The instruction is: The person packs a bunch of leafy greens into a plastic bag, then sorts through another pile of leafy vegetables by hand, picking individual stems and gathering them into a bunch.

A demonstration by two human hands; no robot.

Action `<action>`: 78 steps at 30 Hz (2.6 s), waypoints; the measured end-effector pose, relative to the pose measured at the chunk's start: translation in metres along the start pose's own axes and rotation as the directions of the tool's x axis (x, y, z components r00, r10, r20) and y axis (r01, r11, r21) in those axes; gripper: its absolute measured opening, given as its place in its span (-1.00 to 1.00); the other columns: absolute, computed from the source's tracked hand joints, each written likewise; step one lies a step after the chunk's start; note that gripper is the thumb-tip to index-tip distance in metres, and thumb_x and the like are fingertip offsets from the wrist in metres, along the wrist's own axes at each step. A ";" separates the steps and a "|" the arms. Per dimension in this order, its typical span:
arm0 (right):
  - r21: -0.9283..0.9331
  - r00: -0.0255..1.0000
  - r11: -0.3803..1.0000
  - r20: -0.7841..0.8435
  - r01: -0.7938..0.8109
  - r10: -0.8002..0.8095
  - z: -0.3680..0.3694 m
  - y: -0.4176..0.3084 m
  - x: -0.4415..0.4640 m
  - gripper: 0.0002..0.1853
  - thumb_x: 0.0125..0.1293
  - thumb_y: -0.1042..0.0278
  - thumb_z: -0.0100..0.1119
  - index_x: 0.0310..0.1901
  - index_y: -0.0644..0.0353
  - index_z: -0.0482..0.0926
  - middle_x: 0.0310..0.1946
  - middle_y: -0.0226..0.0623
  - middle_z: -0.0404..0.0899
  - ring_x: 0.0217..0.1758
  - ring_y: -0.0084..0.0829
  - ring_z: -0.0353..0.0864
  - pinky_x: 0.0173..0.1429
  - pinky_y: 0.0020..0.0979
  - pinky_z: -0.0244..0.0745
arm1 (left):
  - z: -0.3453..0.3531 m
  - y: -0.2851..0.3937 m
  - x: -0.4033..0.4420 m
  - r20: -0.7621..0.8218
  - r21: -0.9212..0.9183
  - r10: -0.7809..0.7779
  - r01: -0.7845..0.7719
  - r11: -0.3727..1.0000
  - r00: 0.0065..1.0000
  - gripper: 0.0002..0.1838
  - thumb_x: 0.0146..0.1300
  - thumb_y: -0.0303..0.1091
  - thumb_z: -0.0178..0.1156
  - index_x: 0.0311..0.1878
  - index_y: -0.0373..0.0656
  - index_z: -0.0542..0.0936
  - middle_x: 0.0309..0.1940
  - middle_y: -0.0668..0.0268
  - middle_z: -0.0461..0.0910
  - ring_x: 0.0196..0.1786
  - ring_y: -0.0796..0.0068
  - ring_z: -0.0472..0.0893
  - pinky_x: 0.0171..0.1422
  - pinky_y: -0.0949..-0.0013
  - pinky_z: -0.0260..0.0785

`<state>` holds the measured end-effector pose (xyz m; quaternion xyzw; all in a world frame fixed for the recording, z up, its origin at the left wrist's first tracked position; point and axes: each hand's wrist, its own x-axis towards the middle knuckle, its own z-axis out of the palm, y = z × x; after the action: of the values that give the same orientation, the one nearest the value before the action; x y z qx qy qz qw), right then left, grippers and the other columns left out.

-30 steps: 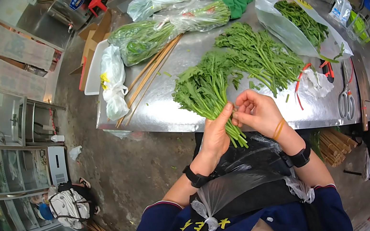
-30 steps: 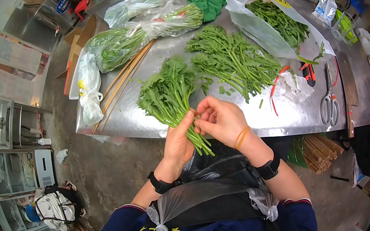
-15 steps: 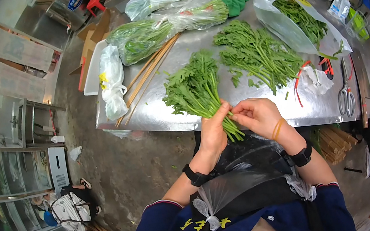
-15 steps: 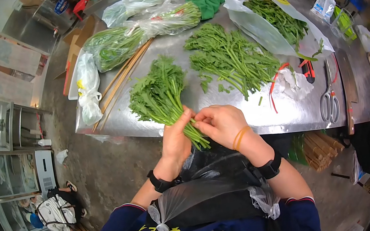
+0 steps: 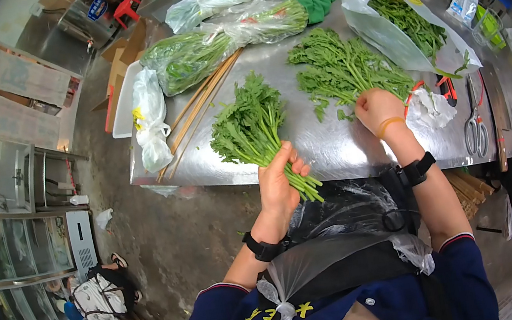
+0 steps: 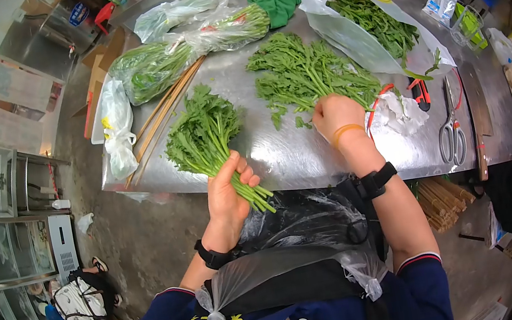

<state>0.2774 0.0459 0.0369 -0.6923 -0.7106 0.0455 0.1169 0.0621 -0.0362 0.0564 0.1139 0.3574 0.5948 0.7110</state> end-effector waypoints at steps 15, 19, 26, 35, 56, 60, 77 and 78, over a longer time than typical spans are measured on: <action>0.905 0.903 -0.073 0.408 -0.420 -0.136 -0.037 -0.029 -0.048 -0.80 0.14 0.32 0.18 -0.22 0.14 0.48 -0.46 -0.40 0.57 -0.60 -0.74 0.37 -0.56 -0.74 0.16 | 0.012 -0.010 0.002 -0.049 -0.079 -0.143 0.139 0.987 0.989 -0.85 0.17 -0.39 0.14 -0.26 -0.22 0.42 -0.54 0.39 0.31 -0.55 0.60 0.25 -0.46 0.50 0.16; 0.915 0.901 -0.066 0.378 -0.399 -0.214 -0.041 -0.051 -0.057 -0.82 0.10 0.43 0.23 -0.26 0.21 0.47 -0.45 -0.42 0.56 -0.52 -0.72 0.44 -0.44 -0.70 0.32 | 0.012 -0.012 0.003 -0.002 -0.154 -0.170 0.168 0.974 0.985 -0.87 0.17 -0.40 0.15 -0.28 -0.19 0.41 -0.49 0.34 0.39 -0.53 0.60 0.30 -0.46 0.50 0.19; 0.927 0.883 0.075 0.372 -0.367 -0.287 -0.034 -0.063 -0.064 -0.85 0.09 0.49 0.23 -0.32 0.28 0.46 -0.51 -0.40 0.58 -0.49 -0.67 0.53 -0.39 -0.66 0.41 | 0.011 -0.010 -0.004 0.078 -0.062 -0.214 0.219 0.974 0.974 -0.86 0.16 -0.41 0.15 -0.22 -0.22 0.48 -0.42 0.32 0.46 -0.52 0.59 0.37 -0.45 0.49 0.28; 0.755 0.912 0.650 0.325 -0.090 -0.251 -0.050 -0.062 -0.058 -0.89 0.09 0.47 0.21 -0.36 0.31 0.53 -0.47 -0.41 0.56 -0.49 -0.67 0.52 -0.38 -0.67 0.39 | 0.012 -0.010 -0.007 0.087 0.084 -0.187 0.180 0.980 0.978 -0.82 0.17 -0.40 0.13 -0.17 -0.20 0.45 -0.42 0.34 0.46 -0.58 0.60 0.34 -0.50 0.48 0.25; 0.845 0.848 -0.076 0.528 -0.530 -0.047 -0.035 -0.001 -0.019 -0.66 0.28 0.07 0.00 -0.29 0.25 0.51 -0.47 -0.34 0.51 -0.48 -0.64 0.49 -0.34 -0.55 0.45 | 0.010 -0.013 -0.006 -0.006 0.155 -0.220 0.218 0.964 0.975 -0.82 0.15 -0.41 0.15 -0.20 -0.22 0.44 -0.40 0.26 0.48 -0.60 0.61 0.32 -0.50 0.47 0.25; 0.927 0.888 0.298 0.324 -0.229 -0.325 -0.009 -0.046 -0.067 -0.64 0.24 0.18 0.07 -0.13 0.36 0.46 -0.33 -0.23 0.56 -0.23 -0.52 0.55 -0.11 -0.53 0.43 | 0.010 -0.015 -0.002 -0.018 0.079 -0.171 0.172 0.982 0.985 -0.83 0.16 -0.41 0.16 -0.20 -0.20 0.44 -0.39 0.26 0.49 -0.56 0.60 0.35 -0.47 0.45 0.27; 0.897 0.841 0.053 0.430 -0.438 -0.328 -0.003 -0.054 -0.066 -0.76 0.19 0.37 0.13 -0.12 0.23 0.44 -0.34 -0.42 0.52 -0.33 -0.68 0.47 -0.29 -0.59 0.45 | 0.003 -0.015 0.004 -0.038 0.038 -0.098 0.100 0.994 0.994 -0.88 0.19 -0.37 0.13 -0.26 -0.19 0.46 -0.48 0.36 0.44 -0.54 0.60 0.37 -0.44 0.49 0.28; 0.898 0.845 0.051 0.430 -0.438 -0.318 -0.004 -0.052 -0.067 -0.76 0.19 0.37 0.13 -0.12 0.23 0.44 -0.34 -0.42 0.52 -0.33 -0.68 0.47 -0.29 -0.59 0.45 | 0.002 -0.015 0.004 -0.039 0.007 -0.125 0.126 0.992 0.991 -0.88 0.20 -0.38 0.12 -0.27 -0.19 0.45 -0.48 0.34 0.44 -0.55 0.59 0.37 -0.46 0.48 0.29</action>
<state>0.2286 -0.0233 0.0459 -0.4034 -0.4467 0.7145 0.3567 0.0752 -0.0361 0.0479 0.0833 0.3803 0.5491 0.7395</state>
